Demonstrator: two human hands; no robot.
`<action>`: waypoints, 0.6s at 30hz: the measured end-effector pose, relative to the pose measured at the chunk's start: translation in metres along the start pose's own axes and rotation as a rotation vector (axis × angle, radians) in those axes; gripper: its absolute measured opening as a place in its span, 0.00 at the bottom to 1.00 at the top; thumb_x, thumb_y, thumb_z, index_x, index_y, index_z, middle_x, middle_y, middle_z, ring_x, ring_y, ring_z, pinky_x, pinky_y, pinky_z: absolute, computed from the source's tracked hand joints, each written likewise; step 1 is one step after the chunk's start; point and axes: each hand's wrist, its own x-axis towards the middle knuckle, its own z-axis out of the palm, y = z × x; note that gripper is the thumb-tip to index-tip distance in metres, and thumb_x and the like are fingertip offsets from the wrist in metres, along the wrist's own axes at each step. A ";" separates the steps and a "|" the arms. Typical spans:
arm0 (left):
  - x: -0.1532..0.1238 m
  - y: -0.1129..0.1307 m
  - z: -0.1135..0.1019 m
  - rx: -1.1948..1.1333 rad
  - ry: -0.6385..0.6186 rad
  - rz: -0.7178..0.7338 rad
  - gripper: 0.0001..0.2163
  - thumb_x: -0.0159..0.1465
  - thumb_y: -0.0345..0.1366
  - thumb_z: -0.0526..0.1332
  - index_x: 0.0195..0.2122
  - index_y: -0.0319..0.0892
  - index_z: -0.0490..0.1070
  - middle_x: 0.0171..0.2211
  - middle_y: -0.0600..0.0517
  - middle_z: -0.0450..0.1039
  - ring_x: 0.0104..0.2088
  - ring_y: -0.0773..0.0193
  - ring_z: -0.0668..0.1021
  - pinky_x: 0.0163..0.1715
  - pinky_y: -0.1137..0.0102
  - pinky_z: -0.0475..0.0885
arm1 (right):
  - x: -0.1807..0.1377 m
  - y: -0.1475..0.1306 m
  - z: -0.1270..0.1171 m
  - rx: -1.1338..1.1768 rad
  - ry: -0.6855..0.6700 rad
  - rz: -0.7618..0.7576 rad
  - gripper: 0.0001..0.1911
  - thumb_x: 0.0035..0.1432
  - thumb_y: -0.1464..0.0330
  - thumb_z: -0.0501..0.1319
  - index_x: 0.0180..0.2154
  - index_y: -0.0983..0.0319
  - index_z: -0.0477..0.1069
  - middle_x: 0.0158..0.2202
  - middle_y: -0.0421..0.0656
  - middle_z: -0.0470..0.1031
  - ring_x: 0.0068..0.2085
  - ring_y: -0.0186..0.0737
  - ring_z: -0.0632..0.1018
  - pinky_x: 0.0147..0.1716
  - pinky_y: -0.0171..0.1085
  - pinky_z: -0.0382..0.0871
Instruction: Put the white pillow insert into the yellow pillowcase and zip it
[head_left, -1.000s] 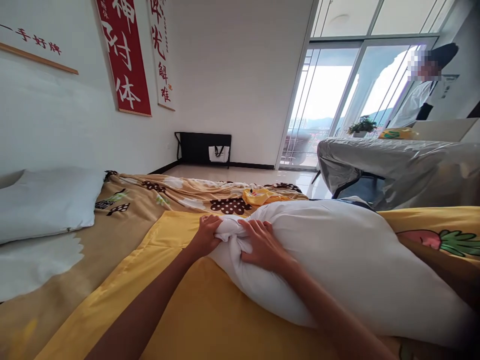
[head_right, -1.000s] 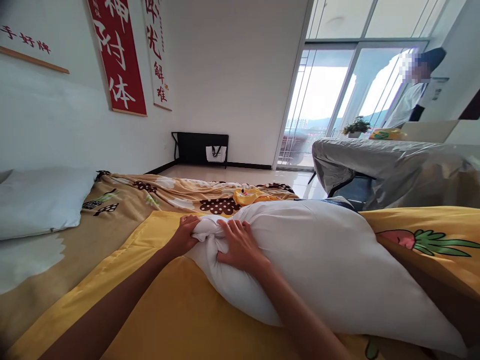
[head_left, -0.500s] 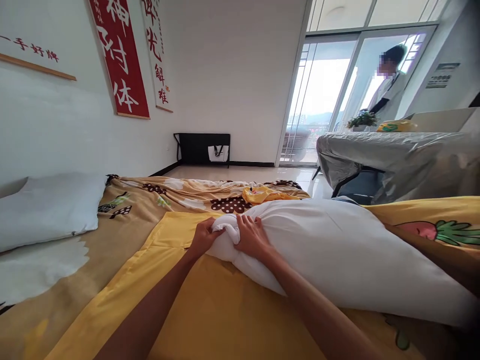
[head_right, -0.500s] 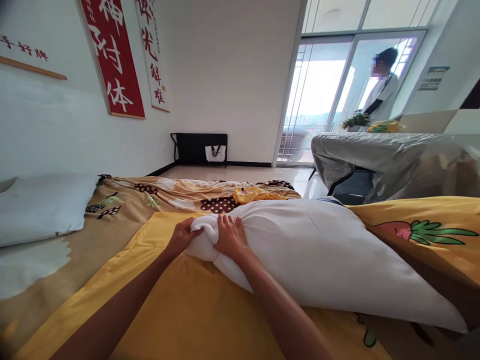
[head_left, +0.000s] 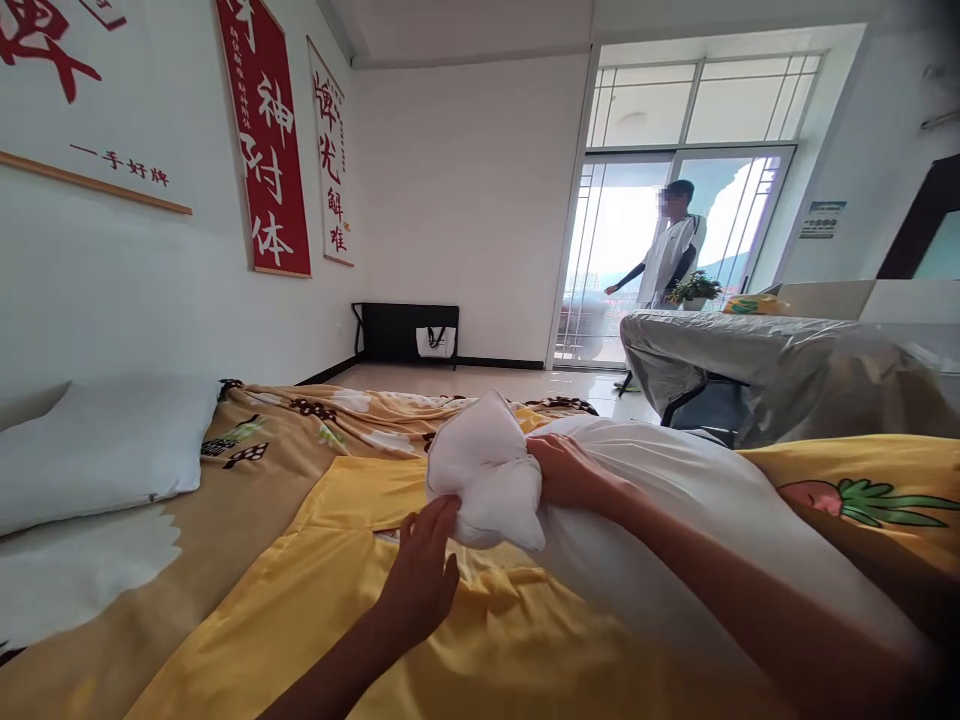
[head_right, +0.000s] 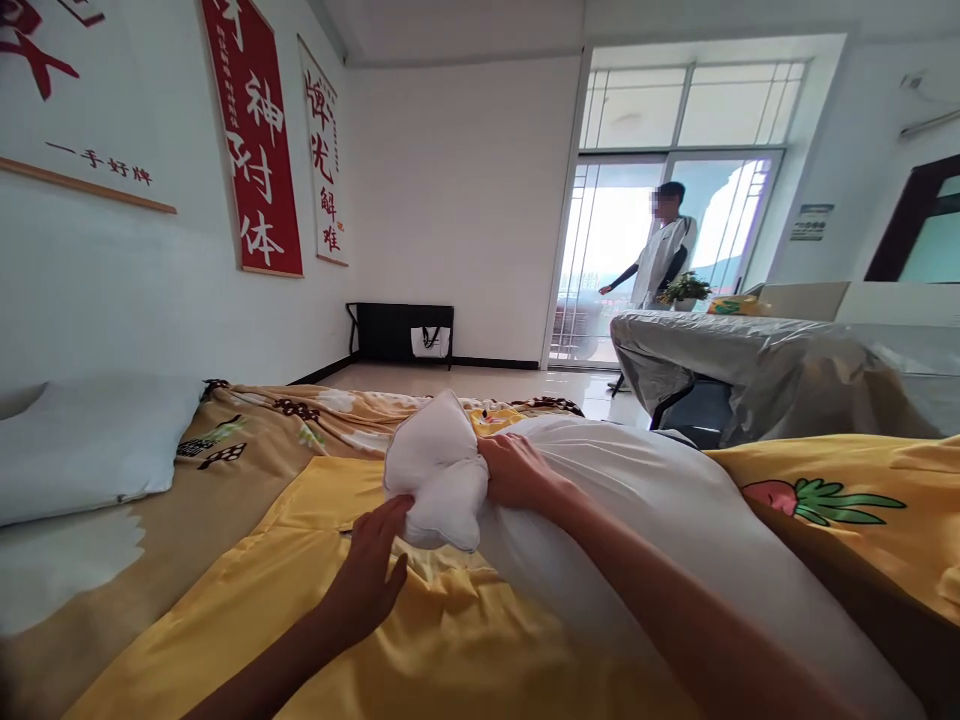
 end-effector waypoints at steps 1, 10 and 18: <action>-0.006 -0.001 0.007 0.031 -0.080 -0.016 0.30 0.54 0.26 0.50 0.61 0.39 0.51 0.61 0.41 0.57 0.62 0.55 0.58 0.58 0.55 0.53 | -0.002 0.002 -0.002 -0.019 -0.036 -0.025 0.05 0.48 0.67 0.57 0.29 0.60 0.70 0.32 0.44 0.76 0.33 0.43 0.75 0.28 0.35 0.55; -0.011 -0.016 0.038 0.019 -0.501 -0.166 0.31 0.59 0.35 0.51 0.65 0.43 0.45 0.67 0.45 0.42 0.66 0.51 0.48 0.59 0.43 0.48 | 0.020 0.013 -0.039 -0.068 -0.101 0.111 0.05 0.48 0.67 0.58 0.28 0.62 0.70 0.33 0.48 0.75 0.34 0.44 0.74 0.29 0.35 0.59; -0.029 -0.040 0.054 -0.009 -0.530 -0.016 0.18 0.59 0.37 0.55 0.52 0.42 0.66 0.51 0.42 0.69 0.54 0.48 0.68 0.55 0.50 0.59 | 0.055 -0.005 0.053 0.197 -0.366 0.005 0.07 0.47 0.67 0.57 0.29 0.61 0.72 0.31 0.43 0.76 0.32 0.39 0.75 0.27 0.32 0.60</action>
